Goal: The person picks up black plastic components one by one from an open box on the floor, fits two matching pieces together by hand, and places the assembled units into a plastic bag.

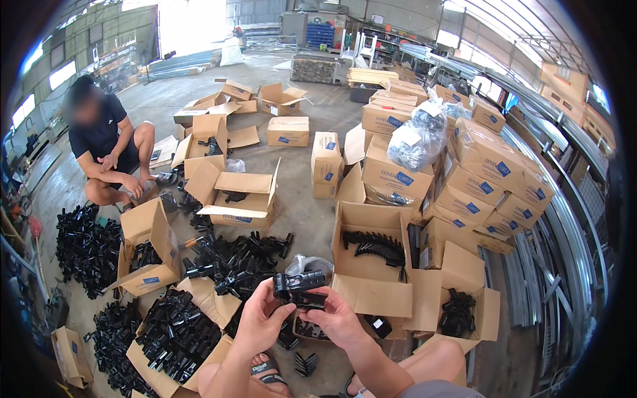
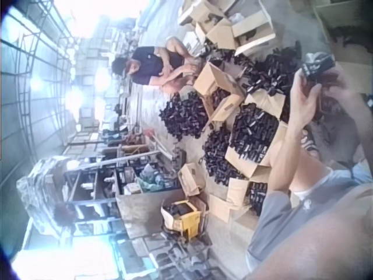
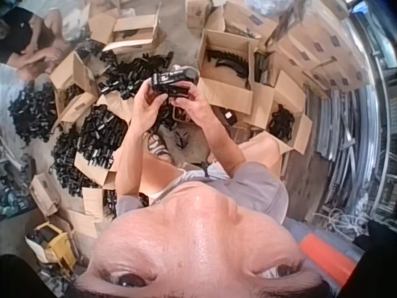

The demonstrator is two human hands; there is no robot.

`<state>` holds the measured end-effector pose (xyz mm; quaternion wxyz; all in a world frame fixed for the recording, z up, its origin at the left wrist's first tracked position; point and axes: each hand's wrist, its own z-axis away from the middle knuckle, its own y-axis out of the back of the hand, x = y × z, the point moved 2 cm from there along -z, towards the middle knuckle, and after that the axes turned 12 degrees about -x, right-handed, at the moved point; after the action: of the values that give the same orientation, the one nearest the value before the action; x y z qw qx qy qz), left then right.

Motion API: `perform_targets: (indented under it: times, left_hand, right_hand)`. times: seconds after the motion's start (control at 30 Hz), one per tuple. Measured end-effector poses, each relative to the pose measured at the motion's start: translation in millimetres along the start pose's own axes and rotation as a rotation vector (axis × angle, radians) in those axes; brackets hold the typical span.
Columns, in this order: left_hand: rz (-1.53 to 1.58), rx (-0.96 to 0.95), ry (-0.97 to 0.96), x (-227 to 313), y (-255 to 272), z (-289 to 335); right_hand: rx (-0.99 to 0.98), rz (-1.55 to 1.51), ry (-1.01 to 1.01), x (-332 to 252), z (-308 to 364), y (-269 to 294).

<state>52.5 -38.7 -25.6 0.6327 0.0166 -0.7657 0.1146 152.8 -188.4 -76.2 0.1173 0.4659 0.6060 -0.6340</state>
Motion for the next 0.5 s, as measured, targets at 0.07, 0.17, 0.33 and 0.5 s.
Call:
perform_targets:
  times: [0.07, 0.17, 0.33, 0.5]
  left_hand:
    - [0.022, -0.012, 0.006, 4, -4, 2]
    - [0.067, -0.035, 0.008, 4, -8, 3]
    - [0.181, -0.004, 0.007, -2, -15, -1]
    - [0.196, -0.034, 0.071, -2, -20, 5]
  right_hand:
    - [0.015, -0.015, 0.056, -8, 2, -4]
    - [0.055, 0.115, 0.064, -13, 0, -5]
    - [0.123, 0.158, 0.21, -11, -2, -20]
    - [0.267, -0.049, 0.201, -18, -2, -27]
